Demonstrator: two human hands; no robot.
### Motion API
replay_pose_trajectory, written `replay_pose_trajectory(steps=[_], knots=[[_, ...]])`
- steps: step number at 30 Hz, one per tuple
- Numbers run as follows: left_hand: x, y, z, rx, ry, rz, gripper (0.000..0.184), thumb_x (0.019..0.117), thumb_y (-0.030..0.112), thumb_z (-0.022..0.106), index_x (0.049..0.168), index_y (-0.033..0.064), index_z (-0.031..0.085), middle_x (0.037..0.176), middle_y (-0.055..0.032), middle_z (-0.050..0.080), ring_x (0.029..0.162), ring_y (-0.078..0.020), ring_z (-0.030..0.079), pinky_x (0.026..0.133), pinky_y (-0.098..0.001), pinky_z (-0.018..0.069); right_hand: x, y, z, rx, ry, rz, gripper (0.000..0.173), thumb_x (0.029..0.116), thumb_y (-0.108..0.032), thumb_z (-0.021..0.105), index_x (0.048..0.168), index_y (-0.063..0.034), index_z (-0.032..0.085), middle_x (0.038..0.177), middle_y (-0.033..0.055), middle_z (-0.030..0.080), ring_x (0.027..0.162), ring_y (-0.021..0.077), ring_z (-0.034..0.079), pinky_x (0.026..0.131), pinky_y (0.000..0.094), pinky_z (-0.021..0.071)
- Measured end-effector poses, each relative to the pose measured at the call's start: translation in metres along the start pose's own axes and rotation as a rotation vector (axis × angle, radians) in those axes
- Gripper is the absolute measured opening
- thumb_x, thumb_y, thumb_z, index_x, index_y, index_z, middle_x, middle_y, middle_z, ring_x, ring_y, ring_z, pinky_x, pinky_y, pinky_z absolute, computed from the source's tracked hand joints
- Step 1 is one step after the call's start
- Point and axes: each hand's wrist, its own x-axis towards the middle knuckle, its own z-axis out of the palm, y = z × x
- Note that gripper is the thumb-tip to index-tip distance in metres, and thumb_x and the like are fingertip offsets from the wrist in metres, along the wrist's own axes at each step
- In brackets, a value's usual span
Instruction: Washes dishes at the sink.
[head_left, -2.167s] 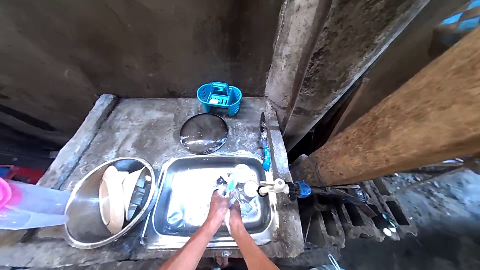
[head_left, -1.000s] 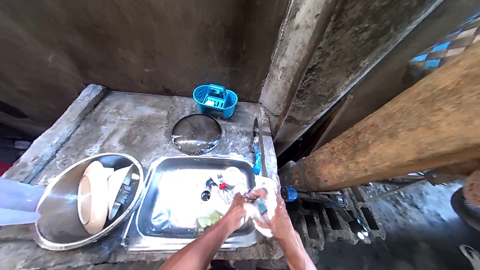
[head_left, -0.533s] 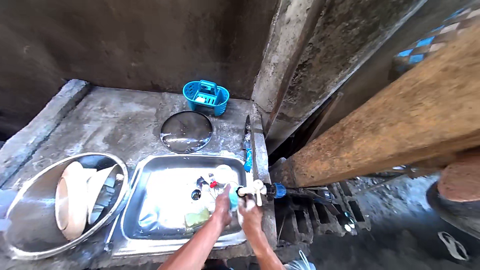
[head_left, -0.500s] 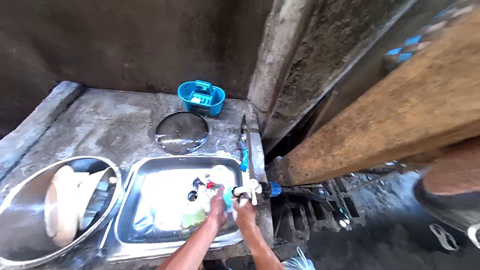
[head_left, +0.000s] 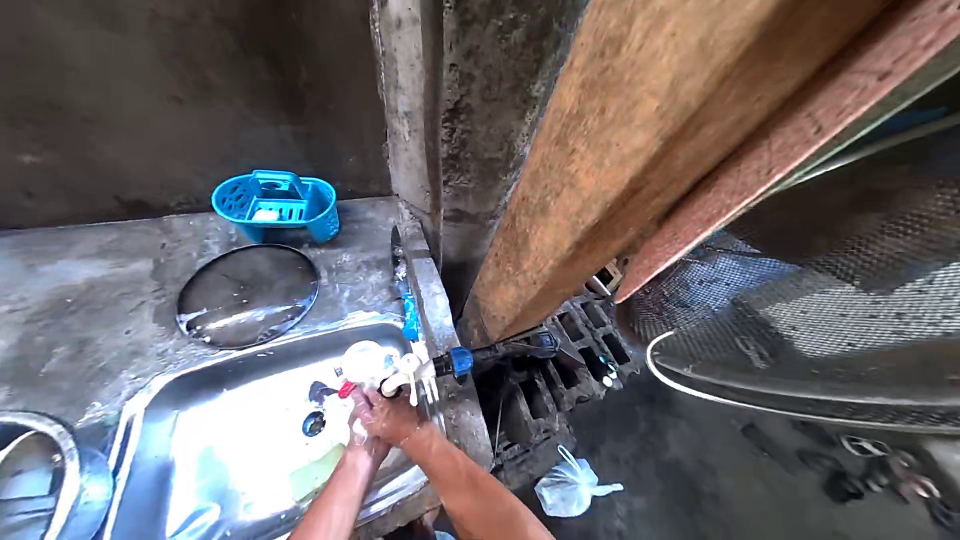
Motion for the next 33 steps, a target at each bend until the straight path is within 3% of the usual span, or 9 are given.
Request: replay_pose_trajectory(steps=[2, 6, 10, 12, 17, 21, 24, 29, 33], knots=[[0.048, -0.032, -0.03, 0.037, -0.098, 0.257, 0.029, 0.1098, 0.025, 0.041, 0.114, 0.0028, 0.06, 0.095, -0.011, 0.068, 0.087, -0.0184, 0.068, 0.076, -0.0393, 0.0591, -0.006, 0.012, -0.006, -0.021, 0.138, 0.12, 0.05, 0.1009, -0.047, 0.054, 0.117, -0.0049, 0.075, 0.116, 0.0193, 0.074, 0.119, 0.0349, 0.067, 0.106, 0.0551, 0.0468], [0.059, -0.023, -0.016, 0.067, -0.161, 0.155, 0.033, 0.1078, 0.032, 0.04, 0.097, 0.0091, 0.061, 0.077, -0.006, 0.066, 0.069, -0.0166, 0.067, 0.062, -0.0369, 0.0588, -0.014, 0.012, -0.014, 0.371, 0.215, 0.355, 0.042, 0.0979, -0.02, 0.065, 0.126, 0.0116, 0.064, 0.126, 0.0289, 0.066, 0.124, 0.0361, 0.062, 0.11, 0.0464, 0.0455], [0.065, -0.03, -0.026, 0.722, 0.0, 0.741, 0.022, 0.0993, 0.007, 0.057, 0.113, -0.0068, 0.067, 0.105, -0.0174, 0.07, 0.1, -0.0223, 0.067, 0.093, -0.04, 0.0557, -0.02, 0.008, 0.01, 0.941, 0.472, 0.407, 0.029, 0.1022, -0.008, 0.057, 0.124, 0.0111, 0.062, 0.118, 0.0246, 0.067, 0.111, 0.0253, 0.064, 0.101, 0.0392, 0.0512], [0.052, -0.039, -0.024, 1.071, 0.035, 1.02, 0.041, 0.0867, 0.016, 0.073, 0.119, -0.008, 0.066, 0.12, -0.0243, 0.068, 0.118, -0.0338, 0.063, 0.108, -0.0494, 0.047, -0.014, 0.017, 0.021, 1.188, 0.47, 0.387, 0.029, 0.1052, -0.007, 0.051, 0.127, 0.0095, 0.059, 0.118, 0.0206, 0.066, 0.108, 0.02, 0.063, 0.097, 0.0361, 0.0536], [0.032, -0.038, -0.032, 1.729, -0.121, 1.349, 0.033, 0.095, 0.032, 0.056, 0.097, 0.0088, 0.078, 0.104, -0.0185, 0.075, 0.104, -0.0383, 0.072, 0.091, -0.0586, 0.0559, -0.009, 0.037, 0.029, 1.697, 0.251, 0.458, 0.025, 0.1089, -0.014, 0.037, 0.108, -0.0037, 0.059, 0.085, 0.0048, 0.064, 0.077, 0.0124, 0.063, 0.072, 0.0327, 0.0559], [0.057, -0.015, -0.056, 1.602, -0.402, 1.672, 0.031, 0.0965, 0.032, 0.052, 0.095, 0.0125, 0.076, 0.101, -0.013, 0.076, 0.098, -0.0296, 0.073, 0.086, -0.0472, 0.0597, -0.005, 0.029, 0.027, 1.861, 0.175, 0.494, 0.039, 0.1116, -0.025, 0.026, 0.095, -0.0125, 0.058, 0.072, 0.0002, 0.064, 0.065, 0.0103, 0.064, 0.061, 0.0295, 0.0558], [0.054, -0.006, -0.053, 1.633, -0.425, 1.581, 0.032, 0.0964, 0.033, 0.053, 0.092, 0.0096, 0.075, 0.103, -0.0136, 0.075, 0.101, -0.0295, 0.073, 0.088, -0.0463, 0.0598, 0.003, 0.027, 0.026, 1.888, 0.177, 0.583, 0.04, 0.1122, -0.031, 0.027, 0.096, -0.0113, 0.059, 0.073, 0.002, 0.063, 0.065, 0.0118, 0.063, 0.06, 0.0304, 0.0555], [0.039, 0.011, -0.011, 1.734, -0.439, 0.809, 0.039, 0.0948, 0.036, 0.065, 0.12, 0.0069, 0.071, 0.123, -0.0152, 0.07, 0.119, -0.0312, 0.063, 0.105, -0.0488, 0.0476, 0.011, 0.04, 0.042, 1.802, 0.342, 0.491, 0.035, 0.1125, -0.028, 0.029, 0.122, -0.0059, 0.055, 0.102, 0.0089, 0.064, 0.093, 0.0172, 0.063, 0.081, 0.0384, 0.0552], [0.049, 0.014, 0.002, 1.742, -0.381, 0.814, 0.04, 0.0912, 0.032, 0.067, 0.119, 0.0027, 0.069, 0.121, -0.0219, 0.067, 0.117, -0.0402, 0.062, 0.097, -0.06, 0.0471, 0.014, 0.031, 0.031, 1.758, 0.48, 0.512, 0.028, 0.1114, -0.023, 0.034, 0.119, -0.0072, 0.055, 0.098, 0.0072, 0.062, 0.089, 0.0161, 0.062, 0.076, 0.037, 0.0545]])
